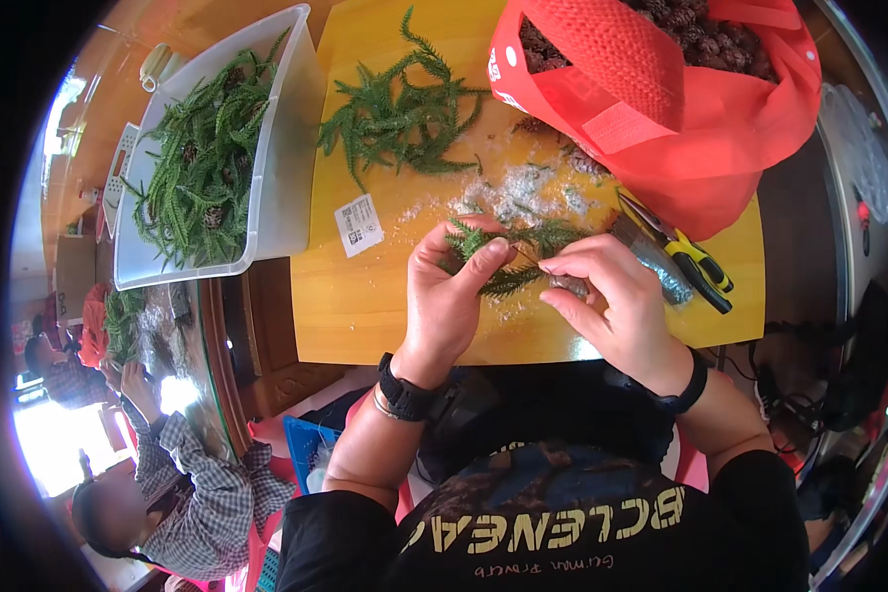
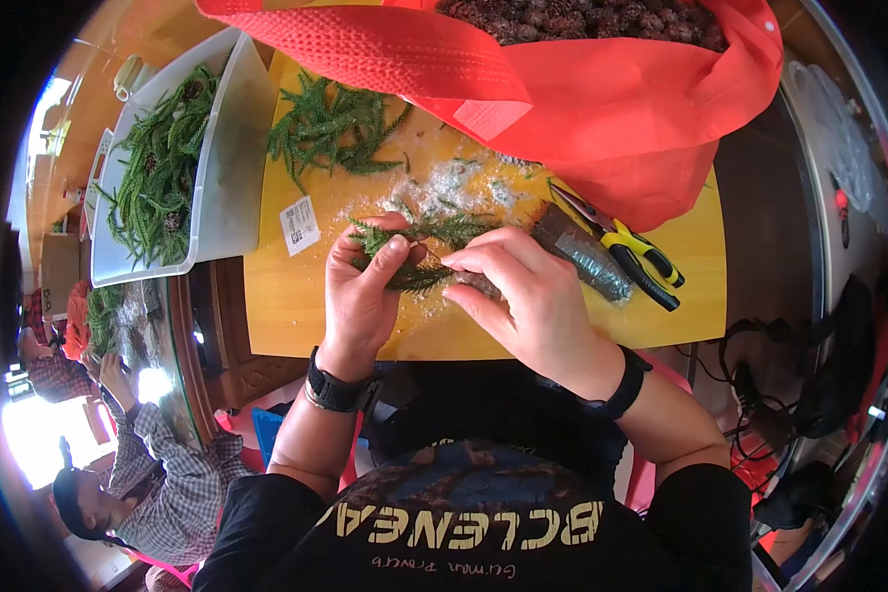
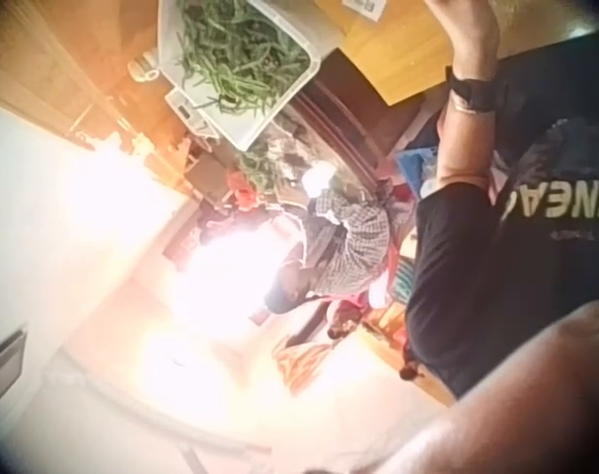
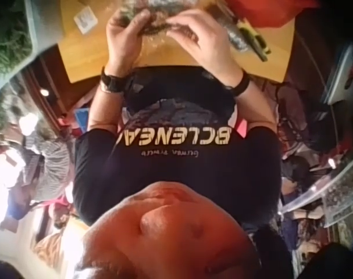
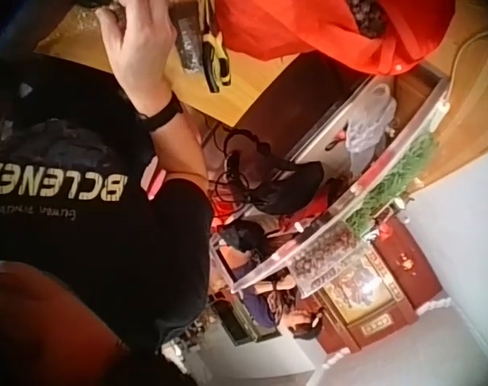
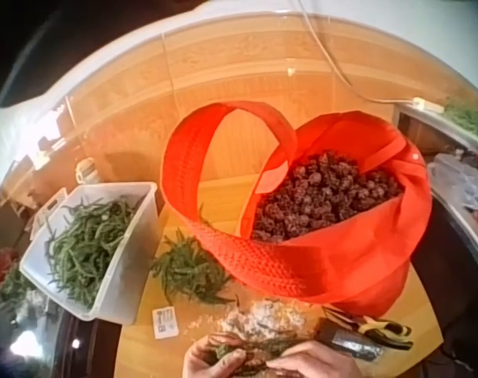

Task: Trim individual plant stems or sprigs using wire cutters or pliers at a workstation.

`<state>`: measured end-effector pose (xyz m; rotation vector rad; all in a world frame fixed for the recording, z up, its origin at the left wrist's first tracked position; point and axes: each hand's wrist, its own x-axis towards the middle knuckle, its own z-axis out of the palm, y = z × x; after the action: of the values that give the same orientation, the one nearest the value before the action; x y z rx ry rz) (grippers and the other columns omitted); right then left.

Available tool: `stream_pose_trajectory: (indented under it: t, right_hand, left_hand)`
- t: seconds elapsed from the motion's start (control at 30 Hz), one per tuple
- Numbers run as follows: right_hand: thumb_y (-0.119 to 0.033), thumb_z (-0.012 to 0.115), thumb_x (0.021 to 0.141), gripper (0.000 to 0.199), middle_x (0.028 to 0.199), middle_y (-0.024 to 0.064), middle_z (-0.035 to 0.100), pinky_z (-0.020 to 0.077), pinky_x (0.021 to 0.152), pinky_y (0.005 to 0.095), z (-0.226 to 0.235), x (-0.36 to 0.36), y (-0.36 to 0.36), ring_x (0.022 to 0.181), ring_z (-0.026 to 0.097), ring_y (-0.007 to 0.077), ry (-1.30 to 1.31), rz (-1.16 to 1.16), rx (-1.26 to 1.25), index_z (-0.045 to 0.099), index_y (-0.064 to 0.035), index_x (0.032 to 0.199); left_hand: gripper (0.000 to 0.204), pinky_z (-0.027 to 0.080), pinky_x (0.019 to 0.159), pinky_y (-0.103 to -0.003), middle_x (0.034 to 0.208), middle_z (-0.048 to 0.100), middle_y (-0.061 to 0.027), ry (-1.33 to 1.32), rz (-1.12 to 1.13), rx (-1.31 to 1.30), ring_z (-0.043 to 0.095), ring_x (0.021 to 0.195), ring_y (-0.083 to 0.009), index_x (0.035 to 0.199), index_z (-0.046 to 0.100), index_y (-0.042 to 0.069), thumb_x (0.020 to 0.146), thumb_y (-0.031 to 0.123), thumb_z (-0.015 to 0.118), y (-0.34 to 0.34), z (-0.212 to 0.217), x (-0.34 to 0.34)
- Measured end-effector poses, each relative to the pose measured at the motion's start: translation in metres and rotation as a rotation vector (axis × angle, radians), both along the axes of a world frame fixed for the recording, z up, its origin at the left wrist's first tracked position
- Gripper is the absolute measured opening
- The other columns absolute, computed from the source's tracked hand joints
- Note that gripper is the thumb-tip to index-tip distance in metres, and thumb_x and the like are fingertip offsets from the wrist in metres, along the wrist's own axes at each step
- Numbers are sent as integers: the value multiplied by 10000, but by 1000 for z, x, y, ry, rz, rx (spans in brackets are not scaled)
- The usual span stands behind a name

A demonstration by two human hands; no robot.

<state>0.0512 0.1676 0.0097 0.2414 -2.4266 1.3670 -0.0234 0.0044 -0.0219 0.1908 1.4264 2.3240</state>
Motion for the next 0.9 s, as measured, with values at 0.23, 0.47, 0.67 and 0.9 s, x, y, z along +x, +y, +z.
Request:
stream_pose_trajectory:
  t: [0.23, 0.47, 0.67, 0.9]
  right_hand:
    - [33, 683, 710, 258, 925, 92, 560, 495, 577, 215, 0, 0, -2, 757, 590, 144, -65, -22, -211, 578, -10, 942]
    - [55, 653, 702, 259, 920, 93, 553, 502, 643, 250, -1, 2, 2, 784, 584, 168, -57, -21, -96, 571, -10, 939]
    - [37, 695, 672, 298, 871, 106, 573, 472, 616, 274, 0, 0, 3, 732, 583, 207, 82, -33, 24, 569, -22, 936]
    - [-4, 721, 658, 331, 845, 88, 600, 492, 630, 307, -2, 2, 1, 743, 611, 236, 73, -48, -10, 542, -32, 934]
  left_hand:
    - [138, 498, 796, -307, 1014, 529, -45, -67, -24, 168, 583, 834, -164, 943, 595, 34, 811, -5, 613, 5, -2, 6]
    - [135, 410, 771, -240, 888, 506, -12, 26, -21, 87, 490, 842, -107, 855, 618, 25, 749, -49, 657, 10, 3, 11]
    - [136, 415, 770, -248, 894, 522, -24, 127, -47, 40, 500, 849, -115, 859, 616, 25, 746, -33, 666, 11, 4, 13]
    - [125, 418, 763, -251, 888, 528, -35, 104, -32, 50, 506, 835, -124, 851, 608, 18, 748, -11, 672, 12, 4, 16]
